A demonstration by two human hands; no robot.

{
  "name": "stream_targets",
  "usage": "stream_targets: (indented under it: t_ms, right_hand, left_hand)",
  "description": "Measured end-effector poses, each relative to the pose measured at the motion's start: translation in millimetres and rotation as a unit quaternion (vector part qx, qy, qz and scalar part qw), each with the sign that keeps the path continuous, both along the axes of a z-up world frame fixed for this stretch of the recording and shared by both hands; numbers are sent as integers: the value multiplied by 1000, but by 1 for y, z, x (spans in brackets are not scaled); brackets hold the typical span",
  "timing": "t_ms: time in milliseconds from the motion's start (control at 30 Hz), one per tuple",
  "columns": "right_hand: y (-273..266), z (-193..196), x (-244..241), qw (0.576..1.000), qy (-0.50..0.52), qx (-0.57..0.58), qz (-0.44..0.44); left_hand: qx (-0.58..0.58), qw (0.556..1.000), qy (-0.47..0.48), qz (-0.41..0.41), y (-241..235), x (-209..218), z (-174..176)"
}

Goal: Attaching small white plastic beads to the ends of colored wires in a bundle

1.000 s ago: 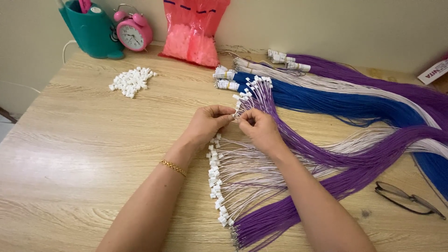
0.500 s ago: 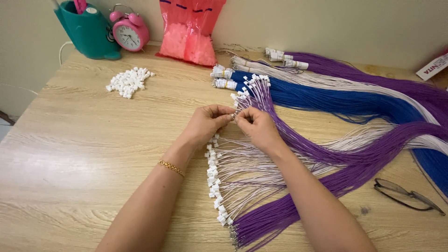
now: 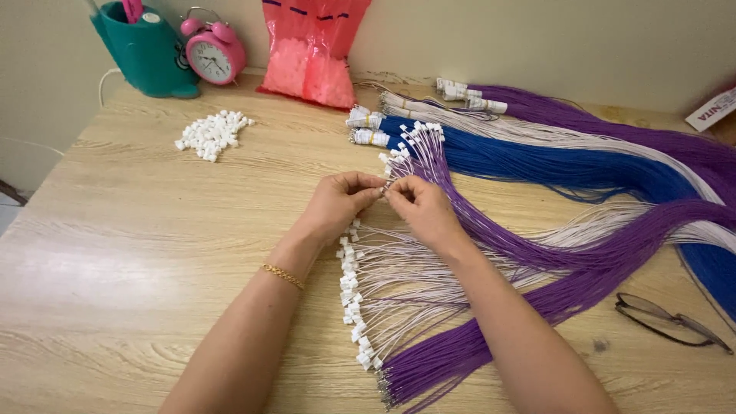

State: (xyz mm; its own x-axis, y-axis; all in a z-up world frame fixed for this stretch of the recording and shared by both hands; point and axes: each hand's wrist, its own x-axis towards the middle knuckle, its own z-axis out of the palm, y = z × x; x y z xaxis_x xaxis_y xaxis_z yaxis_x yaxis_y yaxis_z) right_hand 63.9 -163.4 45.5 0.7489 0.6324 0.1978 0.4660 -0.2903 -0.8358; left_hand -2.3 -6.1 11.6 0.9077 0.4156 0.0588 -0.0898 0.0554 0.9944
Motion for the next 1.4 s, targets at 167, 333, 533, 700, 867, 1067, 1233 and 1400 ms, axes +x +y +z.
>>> stream_targets:
  t_ms: [167, 333, 533, 700, 867, 1067, 1233, 1400]
  right_hand:
    - [0, 22, -5, 978, -207, -18, 17]
    - [-3, 44, -29, 980, -121, -118, 104]
    - [-10, 48, -22, 936, -139, -275, 169]
    - [-5, 48, -22, 910, -180, -328, 176]
    - [-5, 36, -16, 911, -161, -347, 154]
    - [-9, 40, -11, 928, -113, -347, 80]
    - [-8, 47, -16, 930, -131, -335, 71]
    - [-11, 58, -16, 936, -154, -304, 93]
  left_hand:
    - [65, 997, 15, 29, 2, 10, -5]
    - [78, 996, 31, 31, 6, 10, -8]
    - [52, 998, 7, 28, 7, 7, -5]
    - [-12, 1000, -3, 5, 4, 1, 3]
    - [-46, 999, -6, -5, 3, -8, 15]
    - [22, 998, 50, -31, 12, -11, 25]
    - [-65, 993, 75, -62, -3, -16, 20]
    - [-42, 995, 48, -74, -10, -16, 23]
